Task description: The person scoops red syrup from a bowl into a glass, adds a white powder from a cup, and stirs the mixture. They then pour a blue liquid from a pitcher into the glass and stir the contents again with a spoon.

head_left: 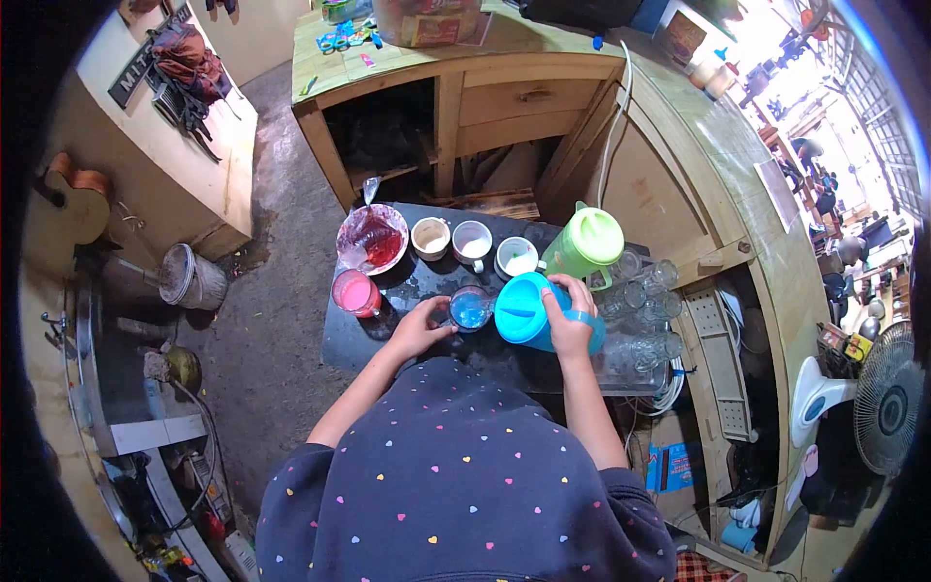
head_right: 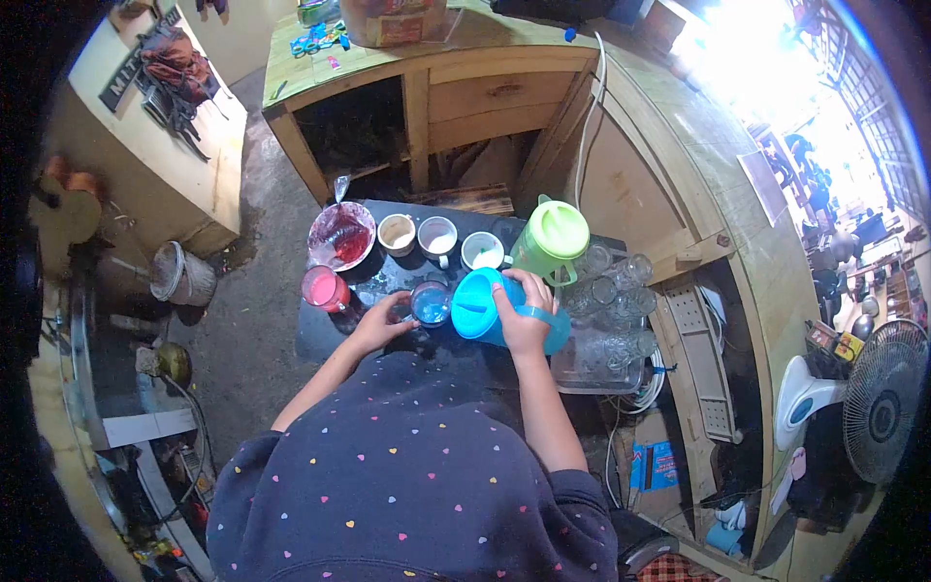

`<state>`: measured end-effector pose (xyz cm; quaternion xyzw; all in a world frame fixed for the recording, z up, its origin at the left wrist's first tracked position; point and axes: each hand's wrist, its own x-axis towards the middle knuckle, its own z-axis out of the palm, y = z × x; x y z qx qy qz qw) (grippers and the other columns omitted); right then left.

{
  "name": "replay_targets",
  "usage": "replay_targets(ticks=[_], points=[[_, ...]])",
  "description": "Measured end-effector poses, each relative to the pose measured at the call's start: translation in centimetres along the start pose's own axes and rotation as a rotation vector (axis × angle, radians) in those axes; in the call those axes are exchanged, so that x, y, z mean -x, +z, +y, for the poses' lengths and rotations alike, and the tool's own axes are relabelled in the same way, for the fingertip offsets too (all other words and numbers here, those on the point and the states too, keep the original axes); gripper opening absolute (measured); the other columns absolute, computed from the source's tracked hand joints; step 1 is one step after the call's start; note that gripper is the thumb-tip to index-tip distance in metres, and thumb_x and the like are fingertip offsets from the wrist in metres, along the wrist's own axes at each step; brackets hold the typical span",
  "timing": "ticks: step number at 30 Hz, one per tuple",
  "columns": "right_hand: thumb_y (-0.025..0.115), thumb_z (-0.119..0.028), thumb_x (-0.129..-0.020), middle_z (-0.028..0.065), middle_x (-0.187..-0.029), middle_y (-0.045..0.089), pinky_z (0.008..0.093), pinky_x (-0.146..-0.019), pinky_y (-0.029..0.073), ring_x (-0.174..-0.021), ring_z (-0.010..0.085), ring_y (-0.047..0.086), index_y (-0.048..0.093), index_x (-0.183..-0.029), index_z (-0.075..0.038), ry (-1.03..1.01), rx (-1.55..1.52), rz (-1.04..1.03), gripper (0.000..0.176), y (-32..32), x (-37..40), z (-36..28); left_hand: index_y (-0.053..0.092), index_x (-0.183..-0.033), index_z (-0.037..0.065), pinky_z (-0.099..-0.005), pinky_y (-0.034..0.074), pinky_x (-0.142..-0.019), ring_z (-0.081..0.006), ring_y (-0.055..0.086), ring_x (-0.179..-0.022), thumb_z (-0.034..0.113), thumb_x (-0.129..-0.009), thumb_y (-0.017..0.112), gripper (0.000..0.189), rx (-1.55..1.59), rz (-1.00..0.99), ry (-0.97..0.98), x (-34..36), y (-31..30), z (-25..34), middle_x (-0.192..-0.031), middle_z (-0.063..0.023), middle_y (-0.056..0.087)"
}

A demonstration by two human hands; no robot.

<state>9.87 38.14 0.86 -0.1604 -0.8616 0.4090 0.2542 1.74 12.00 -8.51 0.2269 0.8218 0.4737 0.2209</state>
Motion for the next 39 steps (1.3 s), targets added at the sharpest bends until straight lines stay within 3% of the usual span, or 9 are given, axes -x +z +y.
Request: replay_targets(ticks=[10,22,28,34,39], points=[[0.068,-0.031,-0.077,0.0065,-0.099,0.064,0.0384,-0.086,0.040,-0.096,0.0267,0.059,0.065,-0.097,-0.014,-0.022,-0.002,-0.002,0.026,0.5,0.0,0.7,0.047,-0.129,0.009,-0.0299,0.049,-0.075,-0.0187,0.060,-0.086,0.025,-0.077,0.073,0.060,-0.024,-0.005,-0.031,0.0,0.0,0.2,-0.118,-0.0109,0.058],[0.066,-0.021,-0.080,0.0095,-0.098,0.063,0.0353,-0.084,0.044,-0.093,0.0257,0.059,0.065,-0.098,-0.008,0.007,-0.139,-0.006,0.023,1.2,0.2,2.2,0.048,-0.128,0.008,-0.0314,0.049,-0.081,-0.0222,0.057,-0.105,0.024,-0.078,0.073,0.058,0.035,-0.027,-0.047,0.1,-0.2,0.7,-0.121,-0.0127,0.056],[0.060,-0.017,-0.086,0.0078,-0.105,0.059,0.0306,-0.087,0.043,-0.099,0.0170,0.055,0.060,-0.104,-0.003,0.202,-0.580,-0.099,0.023,1.4,1.2,4.7,0.047,-0.128,0.007,-0.0309,0.049,-0.079,-0.0210,0.057,-0.103,0.023,-0.077,0.073,0.060,0.011,0.004,0.005,-0.1,0.3,-0.2,-0.120,-0.0119,0.057],[0.048,-0.027,-0.092,0.0089,-0.107,0.058,0.0315,-0.091,0.042,-0.100,0.0179,0.054,0.054,-0.112,-0.002,0.349,-1.001,0.143,0.033,0.9,2.4,8.0,0.046,-0.129,0.004,-0.0305,0.048,-0.080,-0.0229,0.055,-0.106,0.022,-0.076,0.073,0.062,-0.003,0.020,-0.025,0.3,0.6,0.4,-0.121,-0.0130,0.054],[0.040,-0.037,-0.094,0.0122,-0.113,0.058,0.0416,-0.095,0.043,-0.107,0.0259,0.055,0.053,-0.112,-0.004,0.399,-1.218,0.311,0.040,-0.3,2.5,10.8,0.044,-0.130,0.006,-0.0380,0.043,-0.089,-0.0294,0.049,-0.111,0.016,-0.077,0.064,0.058,-0.075,0.097,0.117,0.1,1.1,-0.5,-0.126,-0.0149,0.048]])
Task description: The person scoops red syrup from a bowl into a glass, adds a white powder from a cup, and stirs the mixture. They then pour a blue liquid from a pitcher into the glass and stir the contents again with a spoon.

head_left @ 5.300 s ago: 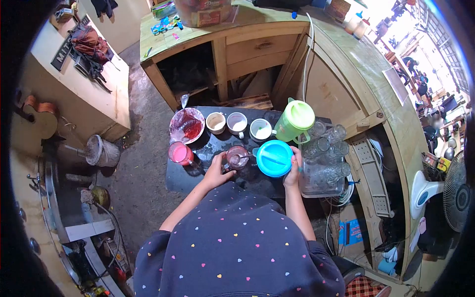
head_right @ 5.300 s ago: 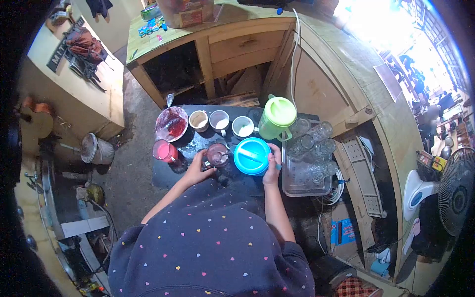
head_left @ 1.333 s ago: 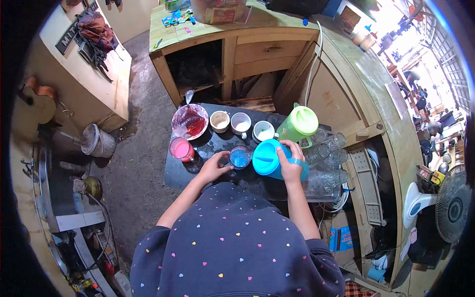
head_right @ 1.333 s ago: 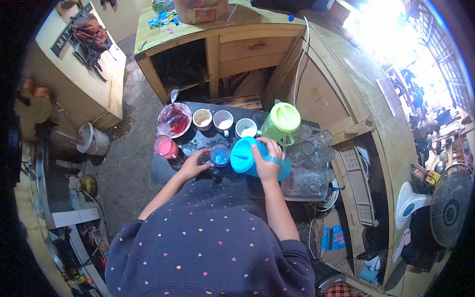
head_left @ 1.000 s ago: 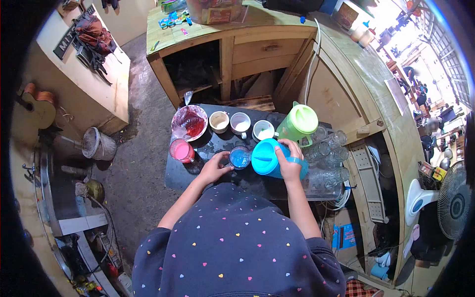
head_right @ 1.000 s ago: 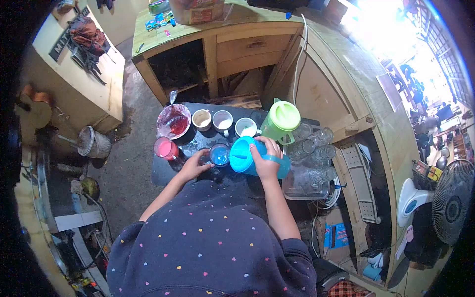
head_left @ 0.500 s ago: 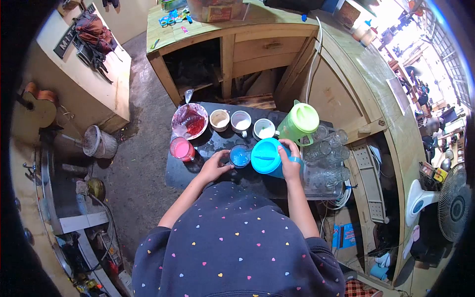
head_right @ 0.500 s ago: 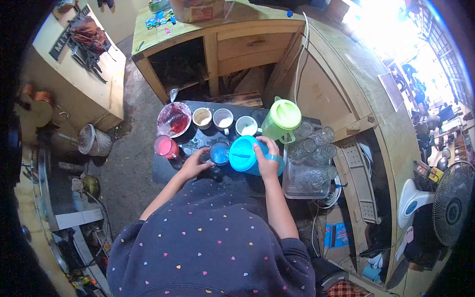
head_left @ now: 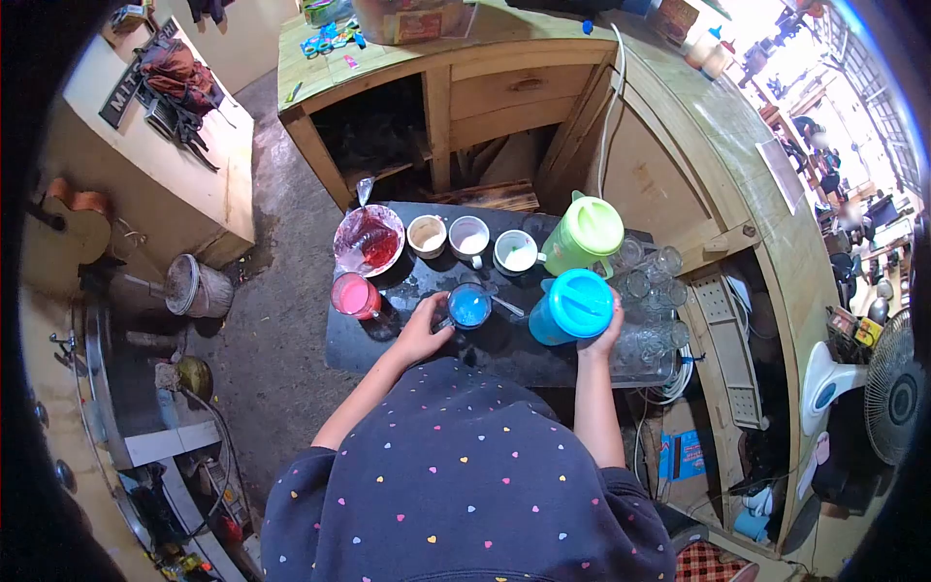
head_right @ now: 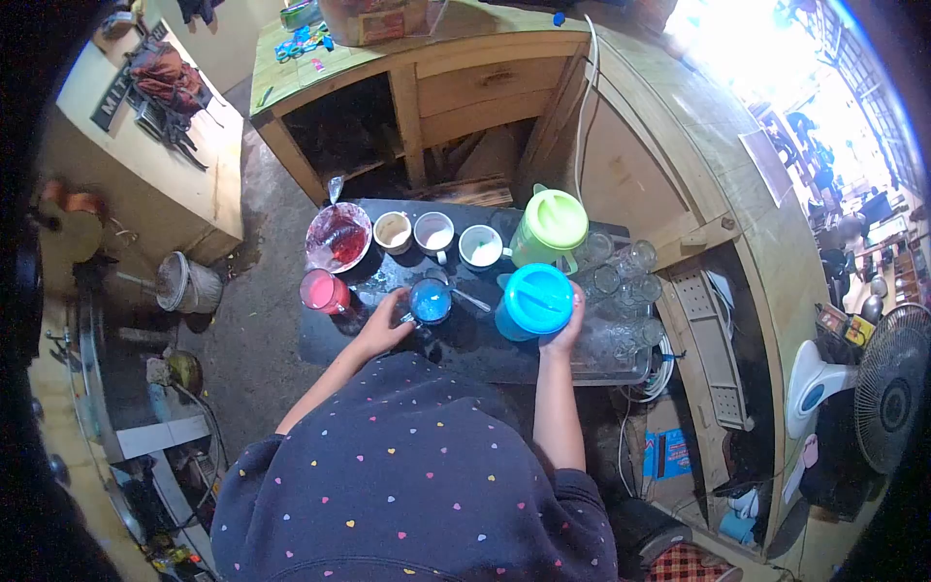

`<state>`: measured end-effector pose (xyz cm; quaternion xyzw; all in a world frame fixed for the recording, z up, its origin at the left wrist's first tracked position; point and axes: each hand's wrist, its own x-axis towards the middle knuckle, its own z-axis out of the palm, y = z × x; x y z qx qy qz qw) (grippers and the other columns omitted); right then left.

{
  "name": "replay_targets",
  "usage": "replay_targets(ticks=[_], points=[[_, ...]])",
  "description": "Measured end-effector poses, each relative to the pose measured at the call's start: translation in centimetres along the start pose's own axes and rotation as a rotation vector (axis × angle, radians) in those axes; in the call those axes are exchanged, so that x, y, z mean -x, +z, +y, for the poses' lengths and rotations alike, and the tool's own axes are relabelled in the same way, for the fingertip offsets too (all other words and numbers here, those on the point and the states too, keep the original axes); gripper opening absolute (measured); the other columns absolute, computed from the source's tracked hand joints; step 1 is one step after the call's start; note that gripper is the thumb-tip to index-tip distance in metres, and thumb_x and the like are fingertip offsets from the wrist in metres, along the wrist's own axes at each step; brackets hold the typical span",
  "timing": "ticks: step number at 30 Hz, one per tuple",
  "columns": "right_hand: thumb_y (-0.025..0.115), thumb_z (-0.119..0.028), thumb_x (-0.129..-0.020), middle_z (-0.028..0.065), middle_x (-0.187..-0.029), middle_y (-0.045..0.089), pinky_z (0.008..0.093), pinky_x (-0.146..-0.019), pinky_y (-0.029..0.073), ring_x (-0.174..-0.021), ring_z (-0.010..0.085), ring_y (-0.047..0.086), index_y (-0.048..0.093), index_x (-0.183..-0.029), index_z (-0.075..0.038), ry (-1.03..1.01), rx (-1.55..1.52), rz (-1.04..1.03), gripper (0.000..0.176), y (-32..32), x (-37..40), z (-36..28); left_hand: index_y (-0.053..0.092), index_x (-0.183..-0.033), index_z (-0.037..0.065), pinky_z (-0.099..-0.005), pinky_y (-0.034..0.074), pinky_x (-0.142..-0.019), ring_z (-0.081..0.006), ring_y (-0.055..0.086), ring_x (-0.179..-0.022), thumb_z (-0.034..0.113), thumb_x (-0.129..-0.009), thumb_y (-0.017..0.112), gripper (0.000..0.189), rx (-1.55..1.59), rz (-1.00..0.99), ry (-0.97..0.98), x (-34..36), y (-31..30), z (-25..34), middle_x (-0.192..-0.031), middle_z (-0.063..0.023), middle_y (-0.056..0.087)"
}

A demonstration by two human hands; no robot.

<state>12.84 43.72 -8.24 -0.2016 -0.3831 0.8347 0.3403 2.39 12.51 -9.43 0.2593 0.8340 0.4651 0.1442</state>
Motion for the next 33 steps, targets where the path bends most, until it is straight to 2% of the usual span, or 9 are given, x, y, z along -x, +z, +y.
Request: replay_targets(ticks=[7,12,15,17,20,24,27,30,33], points=[[0.034,-0.056,-0.093,0.0127,-0.123,0.054,0.0414,-0.101,0.037,-0.114,0.0262,0.052,0.050,-0.122,-0.003,0.107,0.060,0.115,0.062,-2.6,-0.9,-0.1,0.047,-0.128,0.009,-0.0464,0.031,-0.100,-0.0345,0.041,-0.117,0.017,-0.073,0.055,0.056,-0.319,0.085,0.264,-3.5,-0.7,6.5,-0.123,-0.0145,0.047],[0.028,-0.070,-0.089,0.0115,-0.145,0.035,0.0428,-0.104,0.030,-0.128,0.0265,0.039,0.032,-0.141,-0.008,0.050,0.331,0.626,0.081,-3.8,1.8,2.8,0.067,-0.097,0.016,-0.0457,0.033,-0.095,-0.0284,0.042,-0.117,0.026,-0.075,0.069,0.025,-0.576,0.036,0.436,-6.3,0.6,8.1,-0.121,-0.0081,0.051],[0.031,-0.066,-0.089,0.0114,-0.136,0.042,0.0427,-0.088,0.038,-0.114,0.0226,0.049,0.039,-0.134,-0.015,0.217,0.296,0.711,0.068,0.3,6.4,1.6,0.069,-0.088,0.015,-0.0452,0.034,-0.095,-0.0269,0.044,-0.116,0.025,-0.075,0.068,0.016,-0.587,0.012,0.438,-6.2,-0.3,8.1,-0.118,-0.0051,0.054],[0.035,-0.058,-0.090,0.0097,-0.119,0.053,0.0350,-0.076,0.043,-0.094,0.0182,0.056,0.048,-0.123,-0.011,0.446,0.357,0.613,0.059,-1.4,8.1,2.6,0.068,-0.086,0.012,-0.0455,0.035,-0.092,-0.0271,0.051,-0.105,0.021,-0.076,0.068,0.013,-0.581,0.072,0.434,-5.4,-1.0,7.9,-0.105,-0.0040,0.059],[0.039,-0.042,-0.091,0.0046,-0.093,0.063,0.0242,-0.068,0.043,-0.078,0.0123,0.058,0.059,-0.108,-0.005,0.729,0.536,0.009,0.045,0.2,9.2,1.8,0.068,-0.087,0.010,-0.0427,0.040,-0.084,-0.0264,0.053,-0.093,0.019,-0.076,0.067,0.015,-0.588,0.081,0.362,-4.3,-1.6,7.3,-0.094,-0.0046,0.061],[0.043,-0.026,-0.093,0.0035,-0.102,0.064,0.0217,-0.069,0.043,-0.083,0.0078,0.057,0.057,-0.123,-0.007,0.813,0.635,-0.811,0.038,1.8,8.7,6.1,0.069,-0.088,0.009,-0.0399,0.044,-0.078,-0.0281,0.053,-0.089,0.018,-0.079,0.065,0.014,-0.491,-0.060,0.257,-3.6,-2.1,7.7,-0.090,-0.0071,0.062],[0.046,-0.024,-0.094,0.0018,-0.089,0.057,0.0244,-0.068,0.041,-0.076,0.0092,0.051,0.042,-0.137,-0.010,0.978,0.751,-0.866,0.045,4.6,9.2,9.3,0.070,-0.088,0.009,-0.0396,0.045,-0.075,-0.0295,0.054,-0.085,0.019,-0.081,0.062,0.015,-0.452,-0.070,0.278,-3.9,-2.4,8.2,-0.086,-0.0083,0.063],[0.049,-0.024,-0.092,0.0079,-0.112,0.056,0.0272,-0.076,0.043,-0.090,0.0136,0.053,0.028,-0.143,-0.004,0.915,0.804,-0.945,0.059,6.0,9.3,11.9,0.070,-0.090,0.007,-0.0397,0.046,-0.074,-0.0298,0.055,-0.083,0.016,-0.082,0.061,0.015,-0.409,-0.027,0.294,-4.3,-2.4,8.6,-0.083,-0.0094,0.064],[0.053,-0.027,-0.092,0.0104,-0.110,0.056,0.0294,-0.081,0.041,-0.092,0.0161,0.053,0.025,-0.144,-0.005,0.872,0.615,-0.998,0.063,5.5,9.5,15.7,0.070,-0.093,0.006,-0.0403,0.046,-0.074,-0.0304,0.055,-0.083,0.013,-0.081,0.062,0.016,-0.411,-0.044,0.264,-4.5,-2.3,8.2,-0.084,-0.0109,0.064]])
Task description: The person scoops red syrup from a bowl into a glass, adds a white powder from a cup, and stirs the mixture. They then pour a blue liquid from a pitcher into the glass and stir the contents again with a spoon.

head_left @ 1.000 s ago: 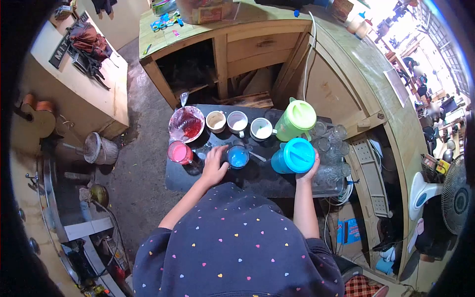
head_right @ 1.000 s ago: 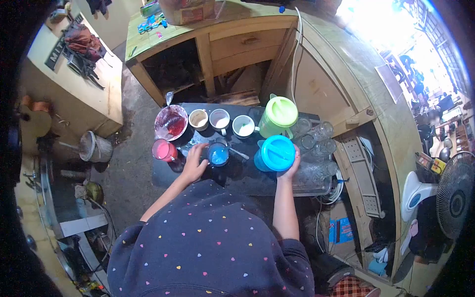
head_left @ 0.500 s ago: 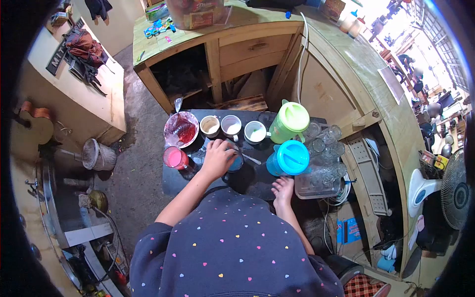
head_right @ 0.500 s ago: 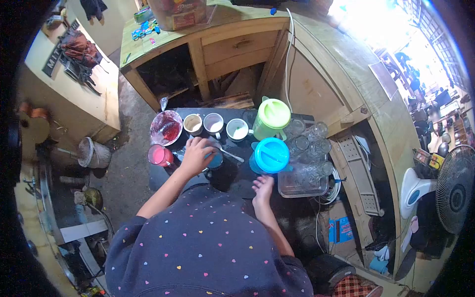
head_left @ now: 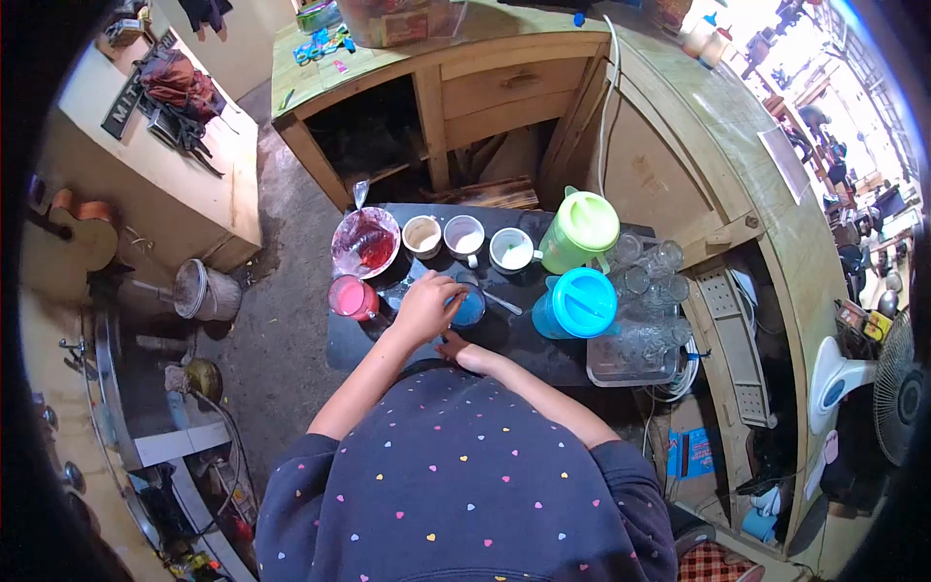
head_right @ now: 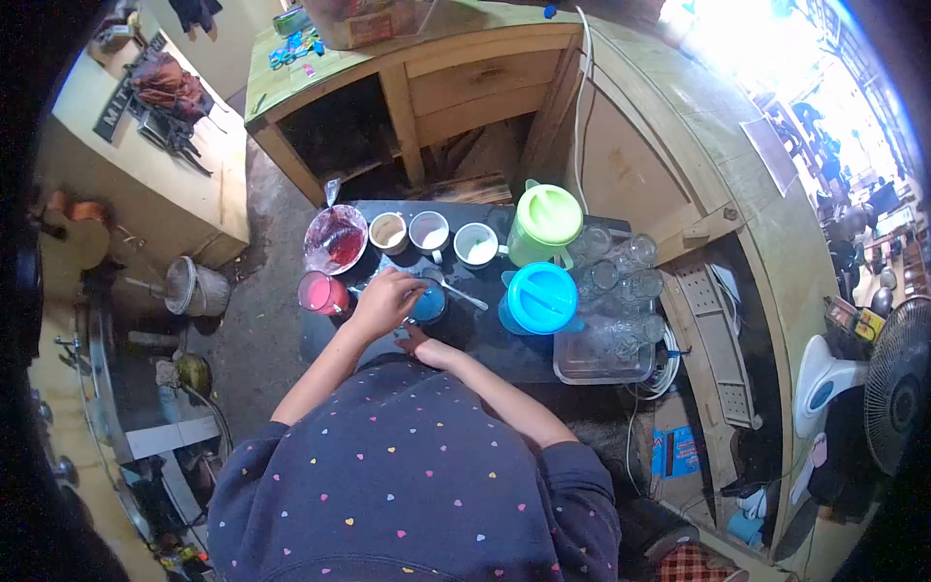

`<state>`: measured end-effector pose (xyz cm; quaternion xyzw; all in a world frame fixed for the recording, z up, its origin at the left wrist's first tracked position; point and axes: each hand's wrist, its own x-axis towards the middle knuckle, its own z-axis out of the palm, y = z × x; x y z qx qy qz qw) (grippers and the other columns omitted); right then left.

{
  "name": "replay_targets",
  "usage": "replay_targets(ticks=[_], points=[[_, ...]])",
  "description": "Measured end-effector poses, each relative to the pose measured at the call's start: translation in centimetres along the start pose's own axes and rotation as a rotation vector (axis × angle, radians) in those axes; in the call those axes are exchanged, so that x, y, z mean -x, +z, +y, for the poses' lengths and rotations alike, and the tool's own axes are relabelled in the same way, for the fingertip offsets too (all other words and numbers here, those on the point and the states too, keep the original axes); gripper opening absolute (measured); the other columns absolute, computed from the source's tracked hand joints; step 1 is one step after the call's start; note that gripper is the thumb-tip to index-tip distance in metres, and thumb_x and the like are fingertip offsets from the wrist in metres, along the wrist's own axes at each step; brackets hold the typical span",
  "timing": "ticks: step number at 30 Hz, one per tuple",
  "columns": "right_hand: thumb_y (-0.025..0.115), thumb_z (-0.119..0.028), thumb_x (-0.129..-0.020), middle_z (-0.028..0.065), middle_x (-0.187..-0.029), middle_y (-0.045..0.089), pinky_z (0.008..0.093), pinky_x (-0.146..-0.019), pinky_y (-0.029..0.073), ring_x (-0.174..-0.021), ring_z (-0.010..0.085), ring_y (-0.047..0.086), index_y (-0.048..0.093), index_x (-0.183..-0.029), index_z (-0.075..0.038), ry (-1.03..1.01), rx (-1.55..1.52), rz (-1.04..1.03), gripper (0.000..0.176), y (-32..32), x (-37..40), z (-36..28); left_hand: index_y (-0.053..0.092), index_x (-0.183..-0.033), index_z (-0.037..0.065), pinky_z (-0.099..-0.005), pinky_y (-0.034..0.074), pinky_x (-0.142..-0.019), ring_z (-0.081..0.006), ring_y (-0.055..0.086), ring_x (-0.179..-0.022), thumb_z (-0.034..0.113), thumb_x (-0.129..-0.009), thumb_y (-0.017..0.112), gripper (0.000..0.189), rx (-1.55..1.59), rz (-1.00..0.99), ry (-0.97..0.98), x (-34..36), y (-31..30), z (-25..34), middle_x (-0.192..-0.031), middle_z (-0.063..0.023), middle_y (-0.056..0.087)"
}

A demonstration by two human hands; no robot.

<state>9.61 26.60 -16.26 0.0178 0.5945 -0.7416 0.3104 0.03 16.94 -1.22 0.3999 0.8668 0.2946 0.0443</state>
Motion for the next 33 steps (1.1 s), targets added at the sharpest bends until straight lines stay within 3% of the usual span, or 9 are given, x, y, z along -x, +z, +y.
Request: replay_targets(ticks=[6,9,13,16,19,25,27,30,33], points=[[0.054,-0.033,-0.093,0.0073,-0.104,0.061,0.0311,-0.083,0.042,-0.094,0.0154,0.053,0.049,-0.131,-0.006,0.101,0.010,0.135,0.046,-0.1,1.2,-0.9,0.069,-0.094,0.005,-0.0398,0.046,-0.074,-0.0298,0.056,-0.084,0.014,-0.081,0.062,0.017,-0.056,-0.083,0.004,0.5,0.5,-0.4,-0.088,-0.0112,0.065],[0.048,-0.027,-0.096,0.0059,-0.089,0.062,0.0303,-0.082,0.043,-0.084,0.0167,0.055,0.060,-0.108,-0.003,-0.144,0.212,0.226,0.029,-0.9,2.5,-0.5,0.069,-0.095,0.005,-0.0398,0.046,-0.074,-0.0286,0.056,-0.085,0.014,-0.081,0.062,0.018,-0.018,-0.020,0.071,0.4,-0.1,-0.2,-0.089,-0.0102,0.066],[0.050,-0.025,-0.094,0.0174,-0.095,0.062,0.0380,-0.086,0.043,-0.096,0.0306,0.056,0.064,-0.099,-0.002,-0.291,0.572,0.417,0.028,-3.0,4.6,-0.4,0.069,-0.094,0.005,-0.0401,0.046,-0.076,-0.0273,0.056,-0.087,0.014,-0.081,0.062,0.018,-0.125,0.000,0.084,0.4,-0.6,0.0,-0.088,-0.0086,0.067],[0.048,-0.024,-0.095,0.0163,-0.092,0.062,0.0378,-0.082,0.044,-0.090,0.0299,0.057,0.061,-0.097,-0.002,-0.303,0.436,0.511,0.026,-3.2,5.2,-0.6,0.069,-0.093,0.009,-0.0386,0.045,-0.077,-0.0256,0.056,-0.087,0.017,-0.082,0.060,0.017,-0.229,-0.063,0.041,0.5,0.0,0.0,-0.088,-0.0061,0.067],[0.043,-0.018,-0.098,0.0053,-0.086,0.059,0.0334,-0.073,0.046,-0.077,0.0176,0.055,0.052,-0.101,-0.003,-0.044,0.195,0.372,0.017,-3.2,5.9,-2.0,0.069,-0.091,0.010,-0.0377,0.044,-0.076,-0.0249,0.056,-0.088,0.018,-0.082,0.059,0.016,-0.168,-0.107,0.078,0.5,0.9,-0.1,-0.088,-0.0049,0.067],[0.039,-0.024,-0.099,0.0142,-0.087,0.059,0.0399,-0.072,0.046,-0.077,0.0305,0.059,0.048,-0.104,-0.001,-0.242,0.506,0.541,0.025,-4.0,5.9,-1.8,0.068,-0.089,0.010,-0.0378,0.044,-0.075,-0.0249,0.056,-0.087,0.016,-0.080,0.059,0.014,-0.205,0.024,0.106,-0.7,0.9,0.6,-0.085,-0.0048,0.067],[0.037,-0.025,-0.099,0.0188,-0.092,0.059,0.0421,-0.075,0.046,-0.085,0.0359,0.059,0.048,-0.106,0.000,-0.202,0.557,0.555,0.028,-4.3,6.2,-2.3,0.069,-0.090,0.011,-0.0381,0.043,-0.076,-0.0248,0.056,-0.087,0.015,-0.080,0.059,0.015,-0.344,-0.032,0.046,-0.7,1.0,0.6,-0.086,-0.0046,0.067],[0.037,-0.027,-0.099,0.0226,-0.099,0.060,0.0444,-0.079,0.045,-0.095,0.0398,0.058,0.048,-0.109,0.000,-0.189,0.615,0.588,0.031,-4.8,5.7,-1.9,0.069,-0.089,0.011,-0.0385,0.043,-0.075,-0.0237,0.056,-0.086,0.016,-0.080,0.060,0.014,-0.175,-0.073,0.109,-0.6,1.9,0.0,-0.084,-0.0041,0.067],[0.037,-0.029,-0.098,0.0250,-0.102,0.060,0.0480,-0.079,0.045,-0.097,0.0426,0.057,0.049,-0.111,-0.002,-0.177,0.616,0.573,0.033,-5.2,5.8,-1.7,0.069,-0.088,0.012,-0.0372,0.040,-0.076,-0.0220,0.056,-0.085,0.019,-0.080,0.061,0.013,-0.171,0.019,0.109,-1.1,1.6,0.2,-0.083,-0.0030,0.067]])
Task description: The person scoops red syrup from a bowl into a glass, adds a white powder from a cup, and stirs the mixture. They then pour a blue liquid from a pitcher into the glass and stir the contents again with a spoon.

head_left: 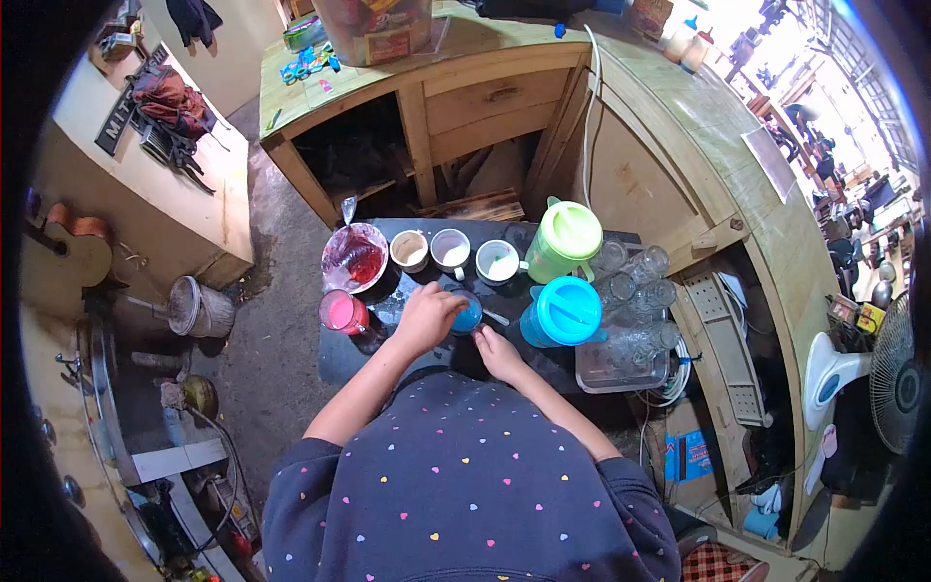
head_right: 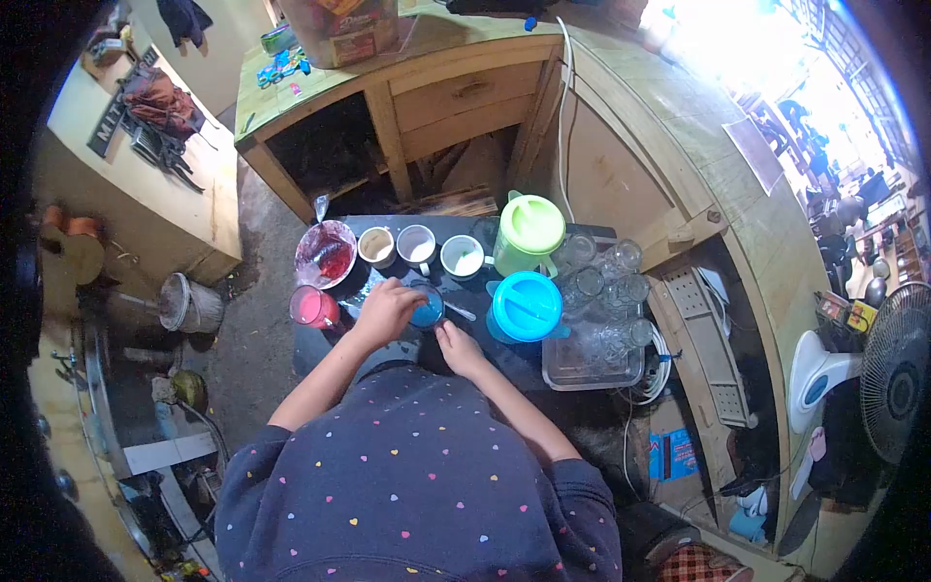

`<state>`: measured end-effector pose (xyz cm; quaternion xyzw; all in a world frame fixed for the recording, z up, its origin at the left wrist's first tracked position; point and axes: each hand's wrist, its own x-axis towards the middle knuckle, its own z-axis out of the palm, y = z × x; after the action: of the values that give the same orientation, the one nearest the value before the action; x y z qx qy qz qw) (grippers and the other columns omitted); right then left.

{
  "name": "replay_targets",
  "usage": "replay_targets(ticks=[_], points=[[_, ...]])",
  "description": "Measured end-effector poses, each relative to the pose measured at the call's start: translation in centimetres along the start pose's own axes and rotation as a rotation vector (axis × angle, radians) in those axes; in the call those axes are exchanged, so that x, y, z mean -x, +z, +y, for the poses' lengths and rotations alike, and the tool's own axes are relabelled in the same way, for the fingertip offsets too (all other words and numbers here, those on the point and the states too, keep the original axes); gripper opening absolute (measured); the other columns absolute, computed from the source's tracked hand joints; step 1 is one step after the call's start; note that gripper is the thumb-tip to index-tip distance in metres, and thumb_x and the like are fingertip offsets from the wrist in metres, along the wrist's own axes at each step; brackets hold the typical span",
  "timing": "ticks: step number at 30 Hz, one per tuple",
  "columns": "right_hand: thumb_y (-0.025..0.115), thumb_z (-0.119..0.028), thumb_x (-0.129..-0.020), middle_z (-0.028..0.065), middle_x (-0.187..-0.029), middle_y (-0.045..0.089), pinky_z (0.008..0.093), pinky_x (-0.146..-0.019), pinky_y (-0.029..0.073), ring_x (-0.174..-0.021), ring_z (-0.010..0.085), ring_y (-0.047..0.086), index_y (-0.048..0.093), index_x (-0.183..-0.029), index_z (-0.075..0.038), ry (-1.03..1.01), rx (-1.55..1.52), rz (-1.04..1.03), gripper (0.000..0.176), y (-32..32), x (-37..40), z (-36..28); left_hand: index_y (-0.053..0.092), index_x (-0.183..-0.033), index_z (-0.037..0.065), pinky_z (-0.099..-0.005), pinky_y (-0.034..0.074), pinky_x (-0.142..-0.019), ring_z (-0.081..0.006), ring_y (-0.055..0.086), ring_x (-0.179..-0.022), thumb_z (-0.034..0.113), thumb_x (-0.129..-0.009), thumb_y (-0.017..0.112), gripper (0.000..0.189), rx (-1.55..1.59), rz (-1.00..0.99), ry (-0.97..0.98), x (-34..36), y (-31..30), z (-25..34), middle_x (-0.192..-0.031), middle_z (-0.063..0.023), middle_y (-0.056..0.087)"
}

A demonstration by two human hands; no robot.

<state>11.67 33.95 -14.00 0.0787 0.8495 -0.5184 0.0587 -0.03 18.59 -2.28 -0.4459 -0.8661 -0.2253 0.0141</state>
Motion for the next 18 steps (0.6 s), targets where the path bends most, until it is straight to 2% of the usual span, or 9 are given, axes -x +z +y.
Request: replay_targets(ticks=[1,4,7,10,13,16,18], points=[[0.037,-0.031,-0.098,0.0258,-0.102,0.060,0.0495,-0.079,0.045,-0.097,0.0437,0.057,0.049,-0.112,-0.002,0.005,-0.009,-0.014,0.034,-0.3,0.0,-0.5,0.069,-0.087,0.012,-0.0369,0.039,-0.076,-0.0217,0.056,-0.084,0.020,-0.080,0.061,0.013,-0.026,0.035,-0.003,-0.1,-0.4,0.2,-0.083,-0.0027,0.067],[0.037,-0.030,-0.098,0.0252,-0.100,0.061,0.0498,-0.077,0.045,-0.095,0.0440,0.057,0.050,-0.112,-0.003,-0.020,0.010,-0.005,0.033,-0.7,0.0,-1.1,0.070,-0.087,0.012,-0.0363,0.038,-0.077,-0.0214,0.055,-0.082,0.022,-0.082,0.061,0.014,-0.192,-0.039,-0.060,-0.1,-0.5,0.5,-0.083,-0.0018,0.068],[0.038,-0.030,-0.098,0.0251,-0.098,0.061,0.0502,-0.076,0.045,-0.093,0.0440,0.058,0.050,-0.110,-0.004,0.014,0.064,-0.014,0.031,-1.0,0.0,-1.4,0.070,-0.088,0.013,-0.0386,0.039,-0.076,-0.0220,0.055,-0.082,0.021,-0.081,0.061,0.014,-0.003,-0.060,-0.019,0.0,0.0,0.2,-0.083,-0.0033,0.068],[0.038,-0.029,-0.097,0.0247,-0.096,0.061,0.0506,-0.075,0.045,-0.092,0.0439,0.058,0.050,-0.109,-0.005,0.002,0.045,0.007,0.029,-1.2,0.1,-1.9,0.070,-0.085,0.011,-0.0367,0.039,-0.075,-0.0212,0.055,-0.081,0.024,-0.083,0.059,0.016,-0.042,0.056,-0.038,-0.5,-0.5,0.7,-0.079,-0.0022,0.068],[0.039,-0.029,-0.097,0.0246,-0.096,0.061,0.0507,-0.075,0.045,-0.091,0.0436,0.058,0.050,-0.109,-0.005,0.000,0.039,-0.003,0.029,-1.5,0.3,-2.5,0.070,-0.086,0.011,-0.0370,0.039,-0.075,-0.0215,0.055,-0.082,0.023,-0.083,0.059,0.016,-0.206,-0.027,-0.086,-0.3,-0.1,1.0,-0.079,-0.0026,0.068],[0.039,-0.029,-0.097,0.0242,-0.096,0.061,0.0506,-0.075,0.045,-0.092,0.0435,0.058,0.050,-0.109,-0.005,0.014,0.084,0.013,0.028,-1.3,0.3,-2.3,0.070,-0.085,0.011,-0.0380,0.039,-0.074,-0.0223,0.056,-0.082,0.022,-0.083,0.059,0.015,-0.031,-0.070,-0.082,-0.2,0.2,0.5,-0.079,-0.0034,0.068],[0.038,-0.029,-0.097,0.0238,-0.097,0.061,0.0505,-0.075,0.045,-0.092,0.0435,0.058,0.050,-0.108,-0.005,-0.015,0.052,0.022,0.028,-1.0,0.2,-2.0,0.070,-0.084,0.011,-0.0387,0.040,-0.073,-0.0230,0.057,-0.081,0.021,-0.083,0.059,0.015,-0.052,0.063,-0.070,-0.6,-0.1,0.5,-0.078,-0.0043,0.067]])
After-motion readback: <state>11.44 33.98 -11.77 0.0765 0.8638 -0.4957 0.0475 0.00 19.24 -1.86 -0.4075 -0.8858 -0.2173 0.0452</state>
